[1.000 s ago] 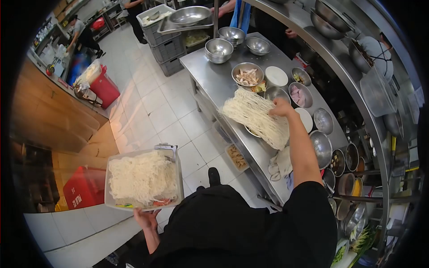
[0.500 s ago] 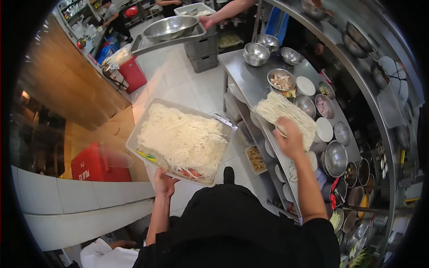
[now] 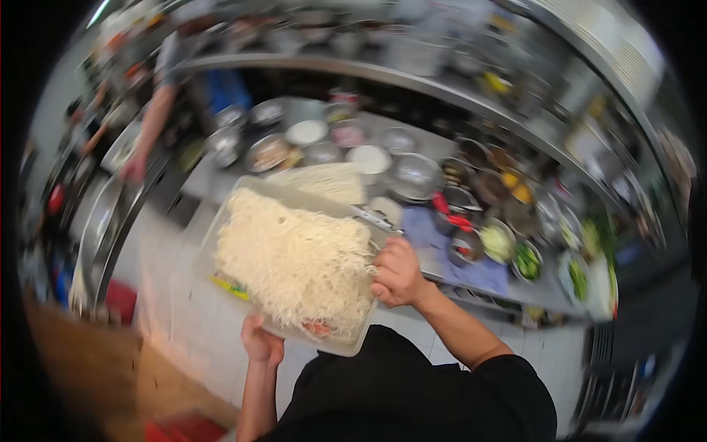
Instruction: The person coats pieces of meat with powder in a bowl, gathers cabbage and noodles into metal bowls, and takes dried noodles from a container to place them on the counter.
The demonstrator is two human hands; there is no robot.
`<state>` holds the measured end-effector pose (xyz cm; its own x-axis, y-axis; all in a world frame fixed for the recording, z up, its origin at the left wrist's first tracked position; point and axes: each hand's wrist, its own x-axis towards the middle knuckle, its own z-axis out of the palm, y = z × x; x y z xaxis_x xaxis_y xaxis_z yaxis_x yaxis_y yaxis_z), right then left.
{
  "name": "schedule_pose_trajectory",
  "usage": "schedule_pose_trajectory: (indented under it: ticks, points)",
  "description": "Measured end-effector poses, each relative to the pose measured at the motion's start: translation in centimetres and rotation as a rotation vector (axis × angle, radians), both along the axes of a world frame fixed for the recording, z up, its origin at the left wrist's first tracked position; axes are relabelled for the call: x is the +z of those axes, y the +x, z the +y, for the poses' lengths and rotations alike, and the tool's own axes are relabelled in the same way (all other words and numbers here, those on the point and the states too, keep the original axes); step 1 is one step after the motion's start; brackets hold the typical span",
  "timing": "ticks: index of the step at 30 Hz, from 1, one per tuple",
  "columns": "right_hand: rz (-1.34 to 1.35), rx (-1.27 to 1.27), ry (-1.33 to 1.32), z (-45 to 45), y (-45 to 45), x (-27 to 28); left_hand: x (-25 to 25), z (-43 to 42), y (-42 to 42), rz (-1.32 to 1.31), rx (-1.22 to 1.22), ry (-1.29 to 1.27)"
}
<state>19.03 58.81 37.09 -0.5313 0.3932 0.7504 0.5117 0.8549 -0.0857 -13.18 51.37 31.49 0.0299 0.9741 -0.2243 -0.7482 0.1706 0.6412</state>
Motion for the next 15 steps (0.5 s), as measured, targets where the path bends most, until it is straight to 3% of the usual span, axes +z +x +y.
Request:
schedule_pose_trajectory:
  ticks: [4,15]
  points:
    - [0.14,-0.29,0.109,-6.6,5.4,4.6,7.1,0.9,6.4,-0.001,-0.223,-0.036]
    - [0.275,-0.741,0.504,-25.4,20.3,15.4,18.5,-0.5,27.2,0.077,-0.864,0.094]
